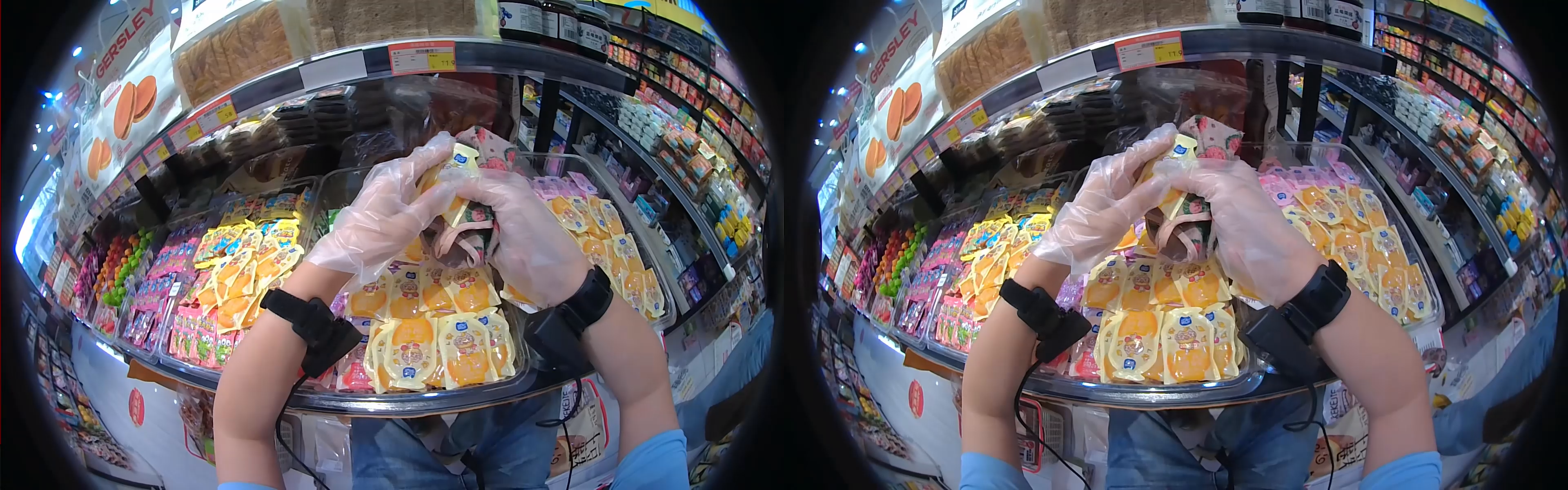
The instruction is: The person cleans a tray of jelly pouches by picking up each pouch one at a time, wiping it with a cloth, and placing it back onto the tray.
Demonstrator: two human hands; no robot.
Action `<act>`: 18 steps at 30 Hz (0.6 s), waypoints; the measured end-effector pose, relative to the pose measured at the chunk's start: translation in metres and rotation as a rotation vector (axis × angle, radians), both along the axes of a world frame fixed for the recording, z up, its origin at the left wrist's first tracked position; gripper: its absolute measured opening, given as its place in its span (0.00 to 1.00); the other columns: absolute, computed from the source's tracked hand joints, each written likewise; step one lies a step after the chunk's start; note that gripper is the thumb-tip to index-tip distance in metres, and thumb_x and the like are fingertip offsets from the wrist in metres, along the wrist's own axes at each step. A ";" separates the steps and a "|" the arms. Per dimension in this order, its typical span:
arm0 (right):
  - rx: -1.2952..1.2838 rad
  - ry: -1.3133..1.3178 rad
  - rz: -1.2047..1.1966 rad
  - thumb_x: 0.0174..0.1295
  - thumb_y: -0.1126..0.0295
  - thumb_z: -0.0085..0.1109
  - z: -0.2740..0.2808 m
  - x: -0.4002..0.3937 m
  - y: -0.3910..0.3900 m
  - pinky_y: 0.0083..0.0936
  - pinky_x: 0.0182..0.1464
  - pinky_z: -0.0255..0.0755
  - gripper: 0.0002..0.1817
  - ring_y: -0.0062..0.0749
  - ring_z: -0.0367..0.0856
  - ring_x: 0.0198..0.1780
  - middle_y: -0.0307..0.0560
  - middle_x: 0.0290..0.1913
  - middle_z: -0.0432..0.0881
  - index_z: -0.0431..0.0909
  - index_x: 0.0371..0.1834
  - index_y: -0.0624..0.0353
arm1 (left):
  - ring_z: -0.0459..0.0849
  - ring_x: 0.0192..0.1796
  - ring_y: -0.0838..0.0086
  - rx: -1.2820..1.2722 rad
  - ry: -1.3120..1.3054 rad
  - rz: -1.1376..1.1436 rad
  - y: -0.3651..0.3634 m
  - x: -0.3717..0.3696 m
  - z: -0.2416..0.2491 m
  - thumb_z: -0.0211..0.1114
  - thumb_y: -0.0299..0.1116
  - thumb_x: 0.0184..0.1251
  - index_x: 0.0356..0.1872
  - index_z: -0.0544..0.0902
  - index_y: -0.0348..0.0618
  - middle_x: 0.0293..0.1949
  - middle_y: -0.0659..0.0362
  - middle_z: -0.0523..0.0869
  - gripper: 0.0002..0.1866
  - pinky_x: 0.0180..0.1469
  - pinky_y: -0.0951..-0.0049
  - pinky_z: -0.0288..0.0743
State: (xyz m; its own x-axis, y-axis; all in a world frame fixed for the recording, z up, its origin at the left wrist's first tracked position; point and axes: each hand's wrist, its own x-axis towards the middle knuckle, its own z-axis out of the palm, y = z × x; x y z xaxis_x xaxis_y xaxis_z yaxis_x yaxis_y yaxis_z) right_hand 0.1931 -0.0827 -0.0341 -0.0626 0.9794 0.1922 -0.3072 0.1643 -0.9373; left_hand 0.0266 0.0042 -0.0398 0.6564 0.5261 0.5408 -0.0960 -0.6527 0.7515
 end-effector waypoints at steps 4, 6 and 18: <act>0.016 0.160 -0.019 0.65 0.74 0.58 0.005 -0.008 0.001 0.21 0.27 0.79 0.07 0.24 0.84 0.31 0.43 0.37 0.83 0.80 0.44 0.63 | 0.78 0.62 0.70 -0.060 -0.032 0.080 -0.006 0.003 0.008 0.66 0.33 0.70 0.66 0.71 0.30 0.62 0.48 0.79 0.27 0.64 0.71 0.72; 0.037 0.078 -0.014 0.65 0.74 0.60 0.006 0.000 0.003 0.21 0.27 0.78 0.08 0.23 0.84 0.31 0.42 0.37 0.83 0.80 0.45 0.63 | 0.83 0.52 0.73 -0.019 0.133 0.114 -0.006 0.000 0.016 0.69 0.34 0.69 0.66 0.71 0.31 0.54 0.53 0.84 0.29 0.55 0.73 0.78; 0.099 -0.089 -0.234 0.64 0.65 0.67 0.019 -0.004 -0.008 0.20 0.37 0.79 0.17 0.19 0.83 0.38 0.41 0.41 0.84 0.80 0.50 0.64 | 0.84 0.35 0.80 -0.359 0.065 0.077 -0.027 -0.005 0.028 0.73 0.40 0.65 0.51 0.75 0.38 0.40 0.60 0.83 0.22 0.30 0.78 0.80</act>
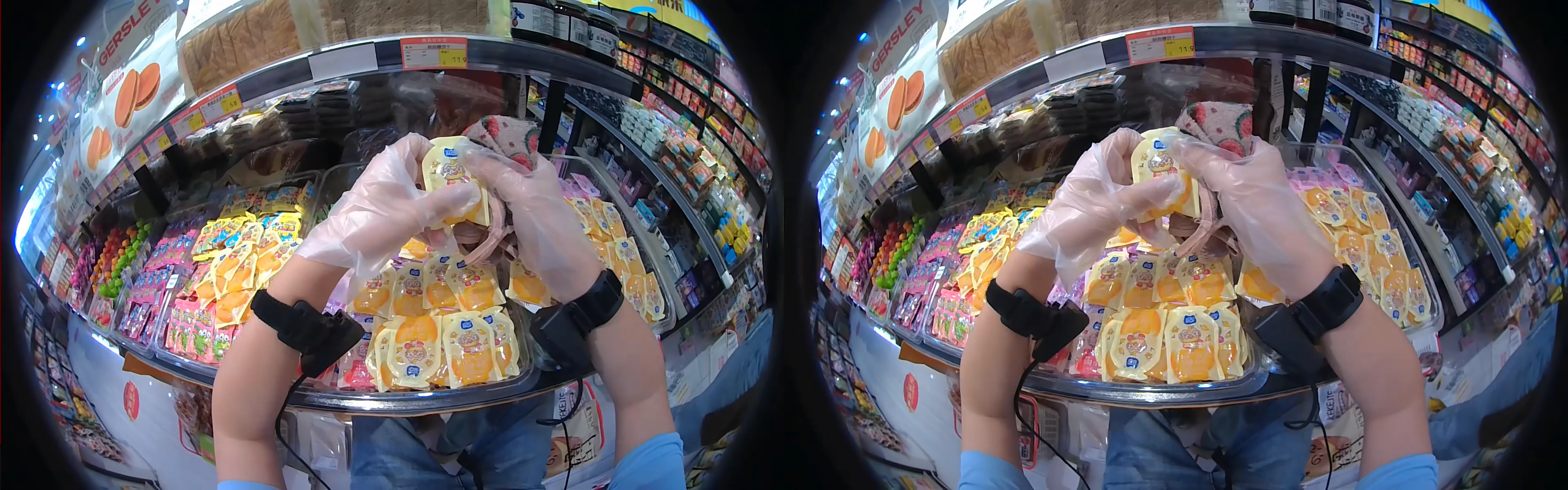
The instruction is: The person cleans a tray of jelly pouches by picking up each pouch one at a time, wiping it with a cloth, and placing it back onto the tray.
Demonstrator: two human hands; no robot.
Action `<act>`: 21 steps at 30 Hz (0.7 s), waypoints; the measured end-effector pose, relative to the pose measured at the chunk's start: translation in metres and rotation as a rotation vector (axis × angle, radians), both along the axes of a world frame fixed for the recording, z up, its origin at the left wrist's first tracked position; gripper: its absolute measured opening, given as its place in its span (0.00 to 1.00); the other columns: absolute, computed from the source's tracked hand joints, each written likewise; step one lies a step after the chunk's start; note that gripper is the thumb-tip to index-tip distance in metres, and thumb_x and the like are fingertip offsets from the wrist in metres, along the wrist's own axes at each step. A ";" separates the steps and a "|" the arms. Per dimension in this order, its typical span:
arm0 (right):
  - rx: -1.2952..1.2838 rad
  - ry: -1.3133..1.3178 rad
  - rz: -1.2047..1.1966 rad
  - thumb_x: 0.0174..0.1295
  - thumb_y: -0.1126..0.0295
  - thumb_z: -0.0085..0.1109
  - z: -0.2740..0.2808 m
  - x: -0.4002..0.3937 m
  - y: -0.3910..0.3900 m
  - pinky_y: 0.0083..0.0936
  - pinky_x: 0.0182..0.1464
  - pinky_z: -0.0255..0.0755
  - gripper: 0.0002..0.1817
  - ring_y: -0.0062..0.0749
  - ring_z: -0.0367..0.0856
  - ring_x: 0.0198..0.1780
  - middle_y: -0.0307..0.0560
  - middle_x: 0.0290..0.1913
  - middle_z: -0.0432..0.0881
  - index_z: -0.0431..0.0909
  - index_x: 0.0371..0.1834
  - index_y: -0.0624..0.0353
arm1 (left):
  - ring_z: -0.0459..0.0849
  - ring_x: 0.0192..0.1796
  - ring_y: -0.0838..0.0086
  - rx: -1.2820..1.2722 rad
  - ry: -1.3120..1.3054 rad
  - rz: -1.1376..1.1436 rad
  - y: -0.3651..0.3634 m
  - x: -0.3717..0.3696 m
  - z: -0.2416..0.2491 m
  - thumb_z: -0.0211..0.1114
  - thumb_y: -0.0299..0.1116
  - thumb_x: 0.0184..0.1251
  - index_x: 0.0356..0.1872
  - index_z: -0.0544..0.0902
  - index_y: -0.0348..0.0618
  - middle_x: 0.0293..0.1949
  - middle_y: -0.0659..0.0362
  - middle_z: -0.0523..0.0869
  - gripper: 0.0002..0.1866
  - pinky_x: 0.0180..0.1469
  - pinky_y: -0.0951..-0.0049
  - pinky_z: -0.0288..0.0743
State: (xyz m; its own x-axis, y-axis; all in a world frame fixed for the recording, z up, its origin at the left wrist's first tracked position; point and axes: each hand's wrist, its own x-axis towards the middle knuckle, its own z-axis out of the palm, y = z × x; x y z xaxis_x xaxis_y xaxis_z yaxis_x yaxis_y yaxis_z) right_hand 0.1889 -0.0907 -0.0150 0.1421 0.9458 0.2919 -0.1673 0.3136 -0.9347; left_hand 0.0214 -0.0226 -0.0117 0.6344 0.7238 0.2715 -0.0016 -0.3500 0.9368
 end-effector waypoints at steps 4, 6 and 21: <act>0.164 0.111 0.139 0.63 0.67 0.68 -0.005 0.003 0.001 0.22 0.45 0.80 0.19 0.25 0.84 0.45 0.45 0.47 0.84 0.77 0.53 0.66 | 0.84 0.36 0.80 -0.011 -0.064 -0.102 -0.014 -0.006 0.009 0.71 0.43 0.66 0.51 0.76 0.38 0.41 0.60 0.83 0.22 0.31 0.77 0.81; 0.137 0.117 0.107 0.61 0.69 0.69 -0.003 0.001 -0.001 0.24 0.47 0.81 0.21 0.27 0.84 0.48 0.48 0.49 0.84 0.75 0.55 0.67 | 0.85 0.40 0.77 -0.113 -0.091 -0.256 -0.016 -0.011 0.011 0.69 0.42 0.67 0.56 0.75 0.38 0.43 0.59 0.84 0.23 0.33 0.77 0.82; 0.041 -0.129 0.114 0.59 0.74 0.65 0.006 -0.006 -0.024 0.23 0.51 0.75 0.14 0.23 0.84 0.46 0.47 0.44 0.86 0.83 0.48 0.68 | 0.83 0.52 0.69 0.906 -0.302 -0.148 0.002 -0.026 -0.012 0.71 0.35 0.63 0.57 0.77 0.37 0.51 0.56 0.84 0.24 0.52 0.64 0.80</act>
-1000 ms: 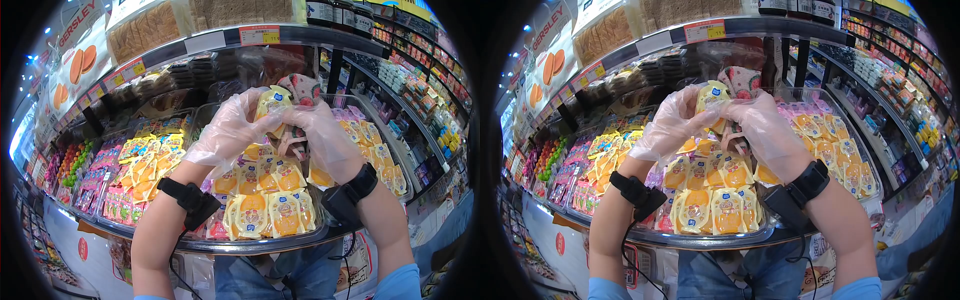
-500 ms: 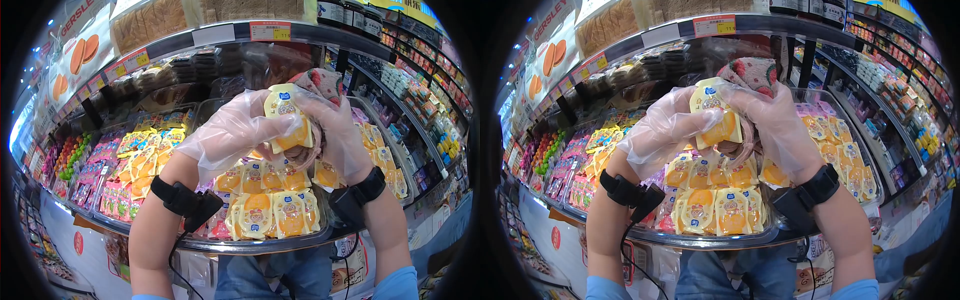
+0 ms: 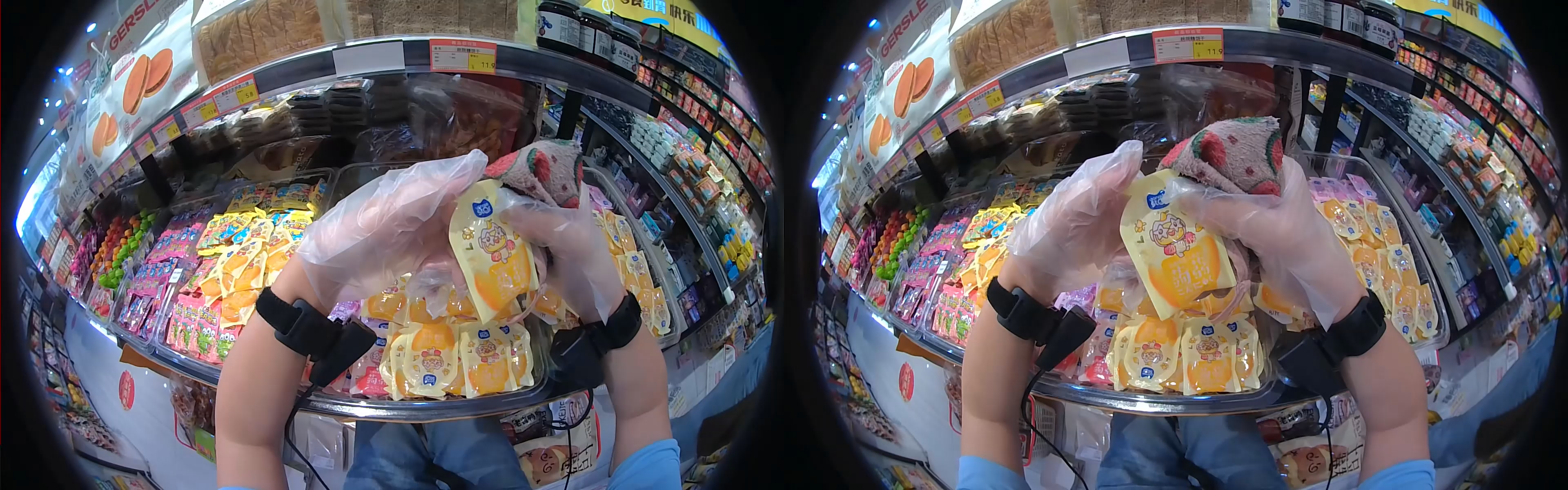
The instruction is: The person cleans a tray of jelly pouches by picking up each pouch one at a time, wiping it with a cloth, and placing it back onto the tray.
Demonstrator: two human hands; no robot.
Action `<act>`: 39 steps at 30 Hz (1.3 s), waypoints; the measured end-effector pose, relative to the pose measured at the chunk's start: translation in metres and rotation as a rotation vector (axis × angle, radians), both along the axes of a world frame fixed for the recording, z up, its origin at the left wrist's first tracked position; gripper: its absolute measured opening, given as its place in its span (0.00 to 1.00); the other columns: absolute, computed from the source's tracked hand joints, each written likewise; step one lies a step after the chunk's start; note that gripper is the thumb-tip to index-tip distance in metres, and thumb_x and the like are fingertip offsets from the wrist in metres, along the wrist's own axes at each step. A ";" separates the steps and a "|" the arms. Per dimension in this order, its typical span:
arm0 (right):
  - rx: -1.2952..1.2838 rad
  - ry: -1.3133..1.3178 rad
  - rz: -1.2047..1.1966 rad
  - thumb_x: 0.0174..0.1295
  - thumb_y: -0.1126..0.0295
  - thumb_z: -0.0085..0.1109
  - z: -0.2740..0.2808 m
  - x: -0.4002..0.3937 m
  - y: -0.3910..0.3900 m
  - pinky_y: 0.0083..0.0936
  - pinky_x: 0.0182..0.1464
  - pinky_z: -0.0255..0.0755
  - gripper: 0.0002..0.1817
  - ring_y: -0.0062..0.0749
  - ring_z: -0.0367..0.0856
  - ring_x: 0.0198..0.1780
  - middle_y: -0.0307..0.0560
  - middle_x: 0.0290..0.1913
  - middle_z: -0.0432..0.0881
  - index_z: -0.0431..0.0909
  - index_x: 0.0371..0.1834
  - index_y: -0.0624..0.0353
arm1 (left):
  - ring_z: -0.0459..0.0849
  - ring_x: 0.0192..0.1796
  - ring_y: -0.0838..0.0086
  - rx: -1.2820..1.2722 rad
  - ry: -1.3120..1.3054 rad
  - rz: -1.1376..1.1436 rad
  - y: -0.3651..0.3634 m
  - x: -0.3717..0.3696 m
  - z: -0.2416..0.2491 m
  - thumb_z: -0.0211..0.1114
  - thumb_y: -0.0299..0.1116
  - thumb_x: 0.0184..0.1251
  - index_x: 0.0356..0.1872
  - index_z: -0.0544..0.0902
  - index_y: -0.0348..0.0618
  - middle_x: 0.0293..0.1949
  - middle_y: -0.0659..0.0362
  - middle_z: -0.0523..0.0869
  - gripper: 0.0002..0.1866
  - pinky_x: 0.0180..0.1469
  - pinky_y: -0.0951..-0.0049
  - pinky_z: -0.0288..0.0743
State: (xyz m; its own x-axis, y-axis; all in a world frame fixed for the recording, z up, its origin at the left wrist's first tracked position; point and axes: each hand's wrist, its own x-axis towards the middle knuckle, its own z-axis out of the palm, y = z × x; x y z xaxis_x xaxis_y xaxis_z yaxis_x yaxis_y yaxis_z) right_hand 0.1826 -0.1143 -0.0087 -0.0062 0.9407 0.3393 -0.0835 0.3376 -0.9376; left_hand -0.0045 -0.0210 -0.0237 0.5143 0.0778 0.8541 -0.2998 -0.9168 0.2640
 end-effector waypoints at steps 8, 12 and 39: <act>0.047 0.020 0.051 0.57 0.78 0.64 0.000 0.000 -0.003 0.22 0.49 0.78 0.12 0.24 0.85 0.47 0.47 0.47 0.86 0.83 0.45 0.69 | 0.87 0.36 0.74 -1.118 0.596 -0.387 0.004 -0.011 0.012 0.75 0.29 0.50 0.45 0.83 0.30 0.41 0.55 0.89 0.20 0.43 0.74 0.81; -0.021 0.107 0.026 0.55 0.79 0.68 -0.009 0.003 -0.002 0.26 0.53 0.79 0.18 0.28 0.85 0.47 0.47 0.47 0.85 0.79 0.49 0.68 | 0.84 0.31 0.80 -1.043 0.591 -0.418 0.007 -0.012 0.010 0.74 0.27 0.49 0.35 0.86 0.29 0.34 0.58 0.90 0.13 0.37 0.79 0.77; -0.158 -0.017 -0.198 0.65 0.56 0.57 -0.005 0.011 0.017 0.24 0.43 0.77 0.24 0.28 0.80 0.45 0.48 0.46 0.77 0.75 0.51 0.68 | 0.84 0.44 0.71 -1.024 0.003 0.278 -0.014 -0.143 0.045 0.66 0.38 0.70 0.42 0.73 0.42 0.41 0.58 0.81 0.13 0.47 0.67 0.80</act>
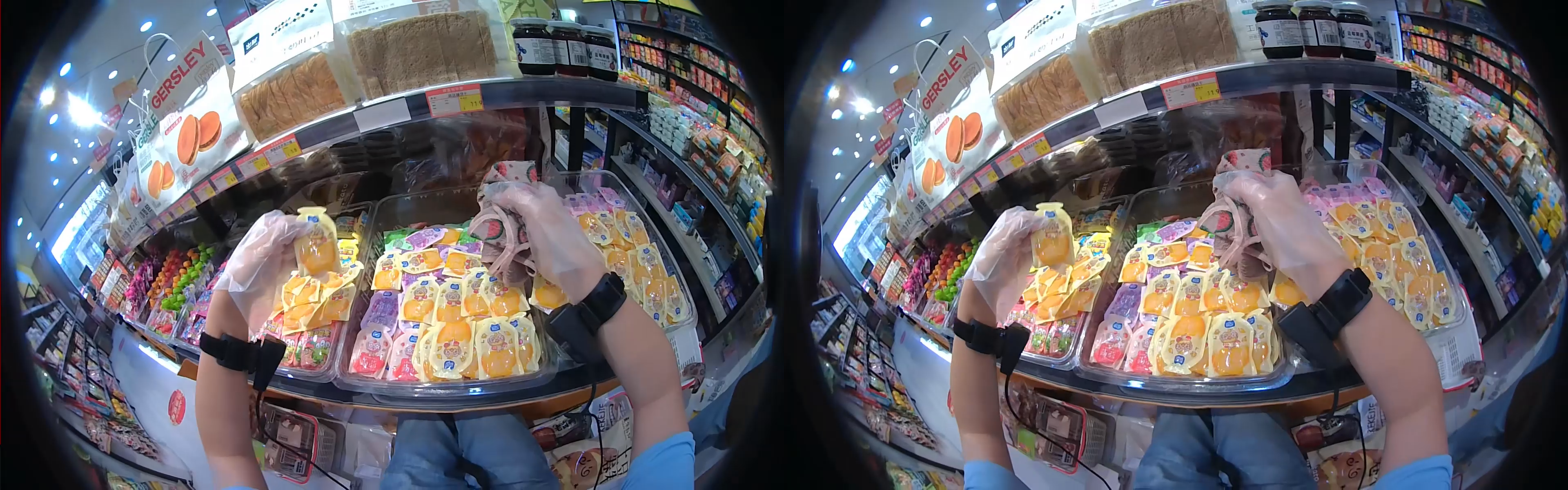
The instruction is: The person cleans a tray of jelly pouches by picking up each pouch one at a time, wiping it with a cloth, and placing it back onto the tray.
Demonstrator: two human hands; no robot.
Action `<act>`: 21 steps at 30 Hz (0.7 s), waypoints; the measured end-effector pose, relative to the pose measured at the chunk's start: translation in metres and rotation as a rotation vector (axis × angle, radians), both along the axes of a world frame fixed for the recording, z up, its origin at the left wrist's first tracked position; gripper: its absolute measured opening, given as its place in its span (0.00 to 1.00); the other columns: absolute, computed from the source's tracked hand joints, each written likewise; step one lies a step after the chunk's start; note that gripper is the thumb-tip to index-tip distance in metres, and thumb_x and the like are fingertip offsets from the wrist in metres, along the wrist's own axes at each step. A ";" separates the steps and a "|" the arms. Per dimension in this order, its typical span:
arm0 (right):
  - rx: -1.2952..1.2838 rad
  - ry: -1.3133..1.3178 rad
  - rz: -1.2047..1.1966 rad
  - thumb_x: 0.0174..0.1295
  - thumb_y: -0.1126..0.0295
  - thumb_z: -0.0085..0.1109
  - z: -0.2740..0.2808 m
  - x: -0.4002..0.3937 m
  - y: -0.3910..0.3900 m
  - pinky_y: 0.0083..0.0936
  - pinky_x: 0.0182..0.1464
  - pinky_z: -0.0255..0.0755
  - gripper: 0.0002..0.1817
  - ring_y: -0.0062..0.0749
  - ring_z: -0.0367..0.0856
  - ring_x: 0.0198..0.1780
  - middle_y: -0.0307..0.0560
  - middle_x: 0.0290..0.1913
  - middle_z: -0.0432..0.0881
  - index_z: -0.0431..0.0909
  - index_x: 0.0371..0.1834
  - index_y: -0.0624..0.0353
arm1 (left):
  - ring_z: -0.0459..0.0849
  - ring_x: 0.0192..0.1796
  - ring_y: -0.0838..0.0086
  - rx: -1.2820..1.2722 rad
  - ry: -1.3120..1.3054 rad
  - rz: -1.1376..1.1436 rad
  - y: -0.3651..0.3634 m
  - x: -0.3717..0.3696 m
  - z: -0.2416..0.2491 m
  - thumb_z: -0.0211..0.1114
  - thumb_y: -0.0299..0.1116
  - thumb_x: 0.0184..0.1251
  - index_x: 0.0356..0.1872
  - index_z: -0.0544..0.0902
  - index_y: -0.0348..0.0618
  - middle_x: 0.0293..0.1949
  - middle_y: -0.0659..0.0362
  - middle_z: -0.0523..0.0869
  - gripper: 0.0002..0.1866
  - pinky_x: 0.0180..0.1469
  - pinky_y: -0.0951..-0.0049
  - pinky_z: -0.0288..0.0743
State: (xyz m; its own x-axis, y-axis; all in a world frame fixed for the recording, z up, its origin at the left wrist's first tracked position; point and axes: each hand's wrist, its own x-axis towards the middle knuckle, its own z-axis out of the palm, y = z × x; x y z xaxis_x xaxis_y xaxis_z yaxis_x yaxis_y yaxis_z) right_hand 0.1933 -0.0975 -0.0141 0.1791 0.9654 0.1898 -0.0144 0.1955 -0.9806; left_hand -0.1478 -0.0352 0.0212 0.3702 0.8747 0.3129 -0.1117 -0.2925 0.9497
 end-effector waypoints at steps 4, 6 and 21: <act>-0.004 -0.039 0.079 0.62 0.55 0.60 -0.013 0.004 0.011 0.24 0.42 0.77 0.24 0.28 0.80 0.44 0.48 0.46 0.76 0.76 0.47 0.68 | 0.74 0.21 0.75 -0.222 0.633 0.300 0.003 -0.027 -0.016 0.62 0.38 0.68 0.26 0.79 0.42 0.20 0.66 0.73 0.12 0.26 0.69 0.71; -0.120 0.054 0.148 0.61 0.55 0.61 -0.017 0.002 0.015 0.24 0.42 0.77 0.24 0.27 0.80 0.43 0.48 0.46 0.76 0.76 0.46 0.70 | 0.83 0.27 0.68 0.156 1.215 0.376 0.042 -0.067 -0.046 0.62 0.36 0.66 0.28 0.83 0.34 0.23 0.57 0.82 0.14 0.30 0.65 0.75; -0.020 0.154 0.178 0.67 0.64 0.55 -0.018 -0.003 0.020 0.21 0.33 0.78 0.14 0.24 0.82 0.30 0.43 0.32 0.82 0.78 0.40 0.67 | 0.86 0.39 0.50 0.706 1.315 0.028 0.051 0.123 -0.025 0.70 0.44 0.53 0.31 0.88 0.36 0.34 0.42 0.87 0.18 0.45 0.61 0.80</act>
